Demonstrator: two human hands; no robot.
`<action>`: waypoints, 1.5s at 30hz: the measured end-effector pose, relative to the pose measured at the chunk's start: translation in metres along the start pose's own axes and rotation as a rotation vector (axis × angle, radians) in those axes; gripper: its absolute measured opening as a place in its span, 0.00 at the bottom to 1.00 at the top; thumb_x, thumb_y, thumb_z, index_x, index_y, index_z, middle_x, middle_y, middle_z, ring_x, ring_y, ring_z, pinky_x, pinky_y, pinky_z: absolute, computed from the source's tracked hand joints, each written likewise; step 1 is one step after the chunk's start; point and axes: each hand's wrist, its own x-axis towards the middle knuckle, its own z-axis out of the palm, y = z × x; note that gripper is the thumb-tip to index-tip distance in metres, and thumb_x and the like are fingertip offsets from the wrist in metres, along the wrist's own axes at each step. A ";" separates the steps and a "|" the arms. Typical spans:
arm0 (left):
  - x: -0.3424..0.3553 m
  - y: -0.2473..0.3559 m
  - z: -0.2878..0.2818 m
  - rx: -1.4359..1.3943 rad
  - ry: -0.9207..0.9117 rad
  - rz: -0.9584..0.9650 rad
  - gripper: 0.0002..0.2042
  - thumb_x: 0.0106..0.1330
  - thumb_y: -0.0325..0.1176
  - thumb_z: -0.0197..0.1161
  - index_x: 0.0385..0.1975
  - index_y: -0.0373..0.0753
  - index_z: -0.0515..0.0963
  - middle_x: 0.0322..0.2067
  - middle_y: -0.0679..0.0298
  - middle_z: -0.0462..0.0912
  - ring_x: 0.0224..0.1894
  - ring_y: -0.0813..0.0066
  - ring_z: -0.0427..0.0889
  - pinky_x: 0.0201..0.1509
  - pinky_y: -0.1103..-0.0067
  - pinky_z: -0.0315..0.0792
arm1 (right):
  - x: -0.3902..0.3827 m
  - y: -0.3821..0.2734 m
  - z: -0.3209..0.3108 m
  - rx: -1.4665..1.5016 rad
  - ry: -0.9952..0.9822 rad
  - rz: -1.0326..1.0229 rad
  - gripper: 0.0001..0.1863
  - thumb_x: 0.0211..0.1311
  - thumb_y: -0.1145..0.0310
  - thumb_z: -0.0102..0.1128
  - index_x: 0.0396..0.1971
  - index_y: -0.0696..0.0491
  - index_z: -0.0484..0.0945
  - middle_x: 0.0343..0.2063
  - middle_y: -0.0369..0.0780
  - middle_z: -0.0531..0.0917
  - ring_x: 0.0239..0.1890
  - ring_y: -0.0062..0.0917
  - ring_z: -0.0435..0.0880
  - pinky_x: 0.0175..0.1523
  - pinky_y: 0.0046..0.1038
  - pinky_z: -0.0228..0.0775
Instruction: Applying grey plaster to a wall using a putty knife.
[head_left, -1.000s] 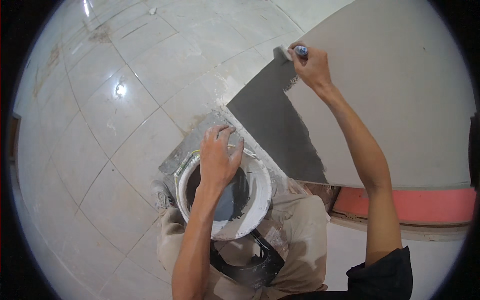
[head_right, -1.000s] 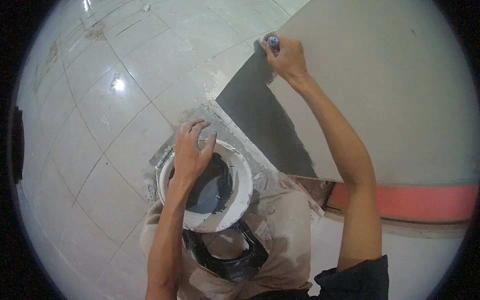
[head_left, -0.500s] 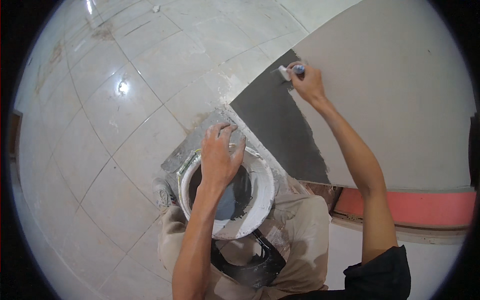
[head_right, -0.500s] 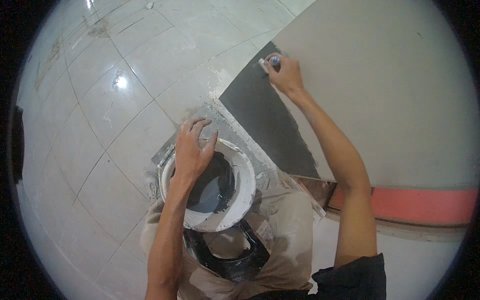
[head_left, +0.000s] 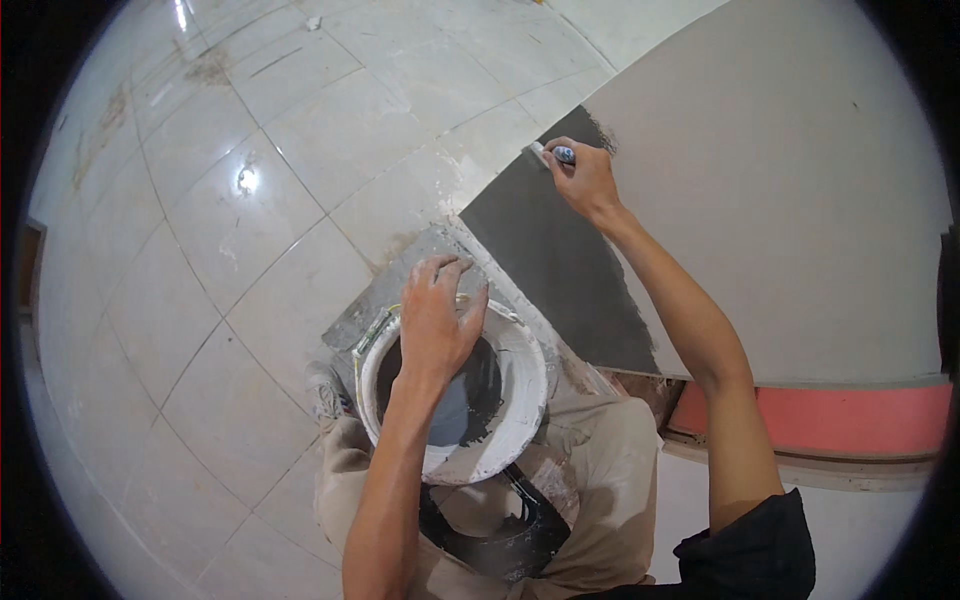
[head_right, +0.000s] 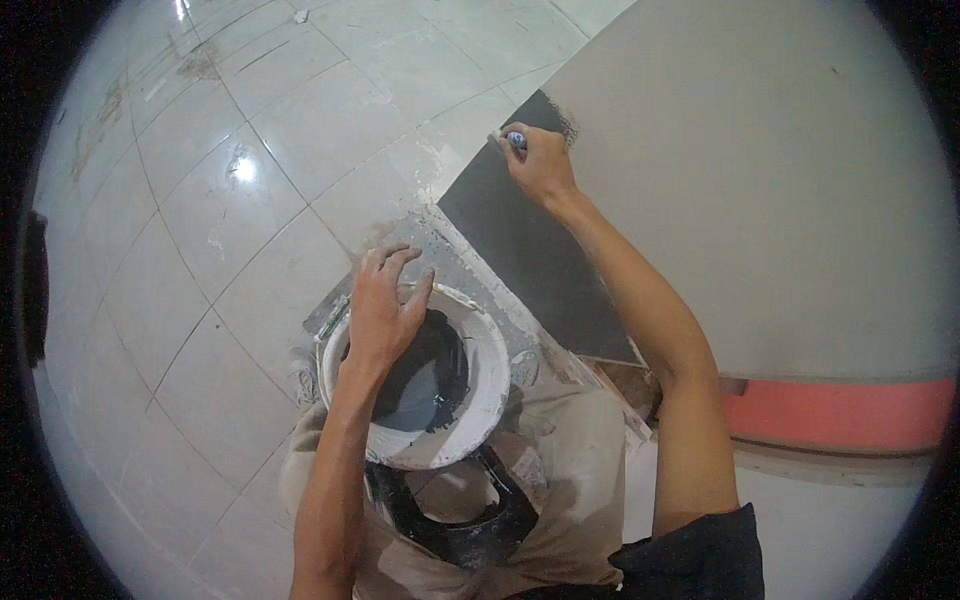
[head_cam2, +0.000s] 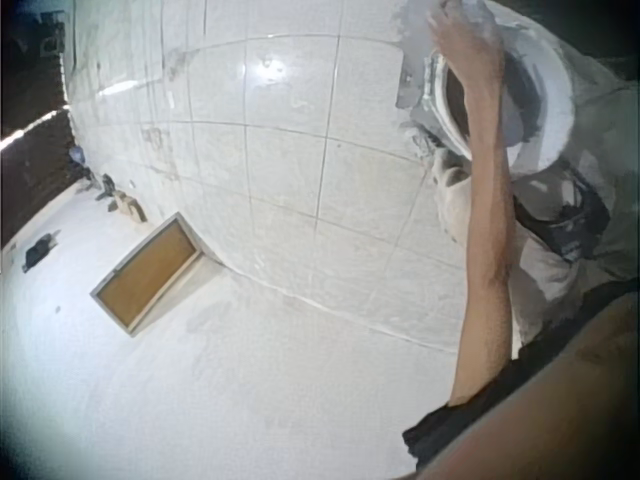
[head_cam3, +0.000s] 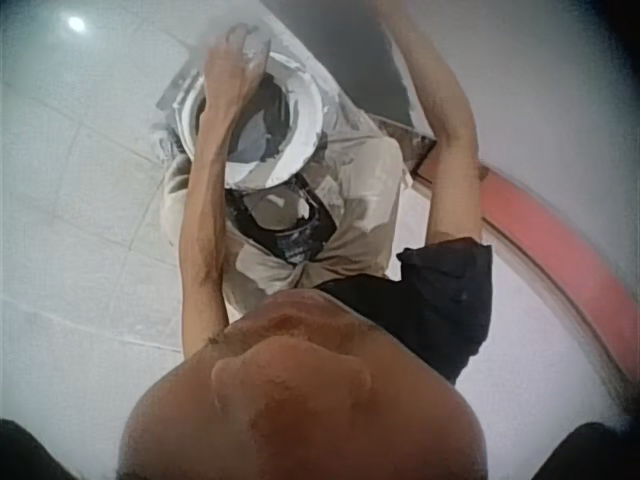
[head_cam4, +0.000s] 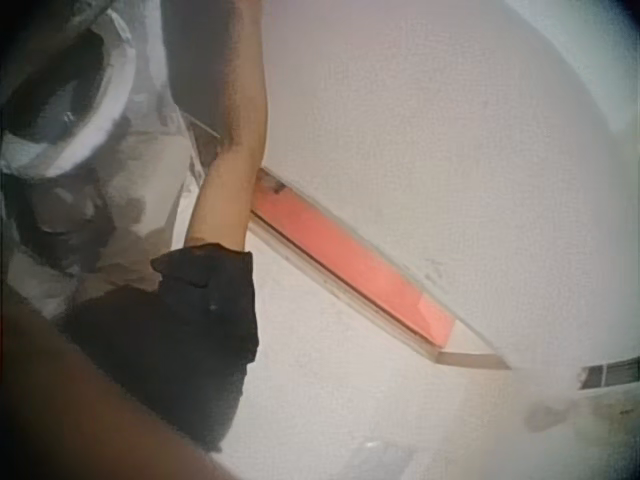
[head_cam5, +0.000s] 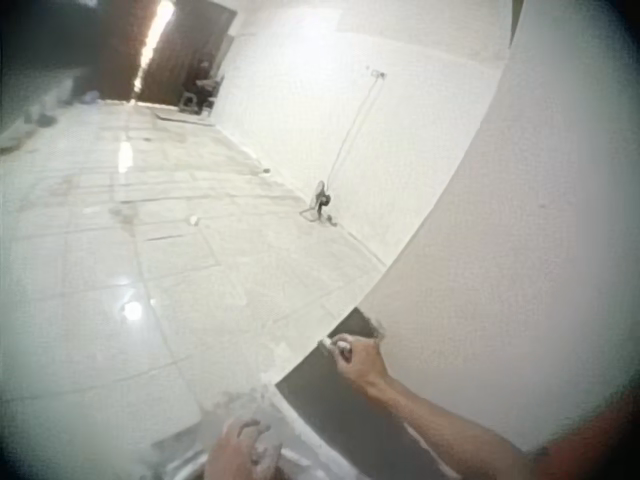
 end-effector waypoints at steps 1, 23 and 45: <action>0.002 0.002 0.001 0.000 -0.002 -0.010 0.15 0.60 0.34 0.65 0.45 0.34 0.79 0.48 0.52 0.77 0.53 0.51 0.74 0.59 0.63 0.67 | 0.003 0.013 0.002 0.021 0.004 0.081 0.09 0.59 0.66 0.63 0.34 0.56 0.83 0.21 0.47 0.82 0.22 0.35 0.81 0.30 0.32 0.71; -0.001 -0.003 -0.004 0.024 -0.002 -0.013 0.16 0.60 0.35 0.64 0.45 0.34 0.78 0.48 0.52 0.77 0.53 0.52 0.73 0.57 0.62 0.66 | 0.018 -0.002 -0.048 -0.056 -0.053 0.124 0.10 0.63 0.65 0.62 0.35 0.56 0.83 0.14 0.42 0.77 0.15 0.24 0.73 0.26 0.26 0.67; -0.002 -0.004 -0.006 0.054 -0.049 -0.047 0.15 0.61 0.34 0.64 0.46 0.35 0.78 0.50 0.53 0.77 0.54 0.51 0.74 0.61 0.64 0.66 | -0.023 -0.028 -0.078 -0.112 -0.007 0.103 0.07 0.61 0.68 0.63 0.36 0.55 0.83 0.20 0.44 0.81 0.19 0.27 0.80 0.28 0.28 0.70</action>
